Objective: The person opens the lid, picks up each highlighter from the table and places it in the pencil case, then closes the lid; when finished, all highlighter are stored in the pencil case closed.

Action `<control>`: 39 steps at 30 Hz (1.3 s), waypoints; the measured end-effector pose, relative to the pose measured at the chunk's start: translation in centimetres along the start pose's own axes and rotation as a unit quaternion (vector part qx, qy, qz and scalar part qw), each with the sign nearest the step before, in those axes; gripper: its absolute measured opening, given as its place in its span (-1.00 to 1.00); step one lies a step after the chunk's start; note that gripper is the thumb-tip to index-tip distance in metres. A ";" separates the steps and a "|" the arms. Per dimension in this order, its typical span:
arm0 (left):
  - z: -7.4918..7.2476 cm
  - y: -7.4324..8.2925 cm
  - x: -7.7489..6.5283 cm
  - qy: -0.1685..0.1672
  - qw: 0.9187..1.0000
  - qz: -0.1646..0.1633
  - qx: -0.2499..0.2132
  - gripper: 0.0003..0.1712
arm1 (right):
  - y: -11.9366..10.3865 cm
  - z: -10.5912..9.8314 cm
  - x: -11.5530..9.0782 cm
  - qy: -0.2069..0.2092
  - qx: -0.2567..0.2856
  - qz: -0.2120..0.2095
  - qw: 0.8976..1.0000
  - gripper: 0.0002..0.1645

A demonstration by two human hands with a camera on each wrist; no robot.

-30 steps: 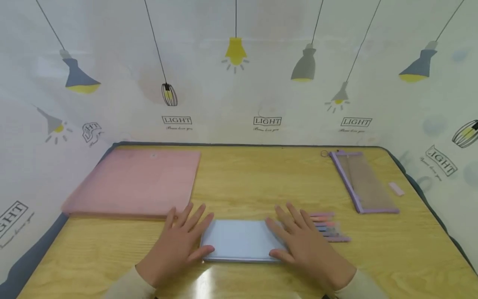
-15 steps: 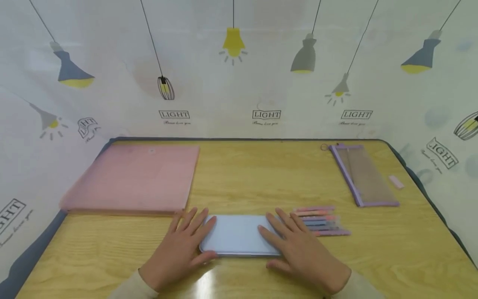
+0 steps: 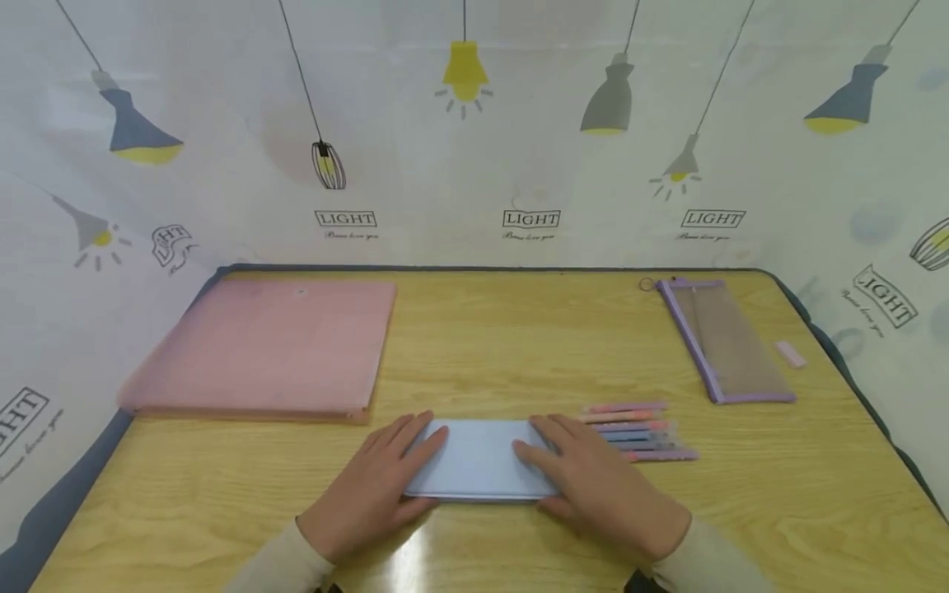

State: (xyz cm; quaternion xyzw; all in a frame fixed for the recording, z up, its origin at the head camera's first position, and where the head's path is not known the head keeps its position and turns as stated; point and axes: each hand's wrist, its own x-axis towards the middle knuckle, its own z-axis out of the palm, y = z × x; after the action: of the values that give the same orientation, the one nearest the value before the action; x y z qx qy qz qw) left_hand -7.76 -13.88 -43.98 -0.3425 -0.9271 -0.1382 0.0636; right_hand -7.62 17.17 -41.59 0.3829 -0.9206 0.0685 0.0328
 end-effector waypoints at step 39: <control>-0.7 -0.5 -1.1 0.048 0.989 -0.101 -0.092 0.06 | 5.0 -3.2 2.5 0.093 0.277 0.090 0.952 -0.88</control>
State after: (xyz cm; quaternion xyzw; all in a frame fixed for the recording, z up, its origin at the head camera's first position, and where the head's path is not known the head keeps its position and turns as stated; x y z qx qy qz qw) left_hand -7.21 -15.17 -43.67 -0.2440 -0.9363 -0.2448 0.0620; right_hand -12.93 19.39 -38.66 0.2850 -0.8891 0.3583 0.0046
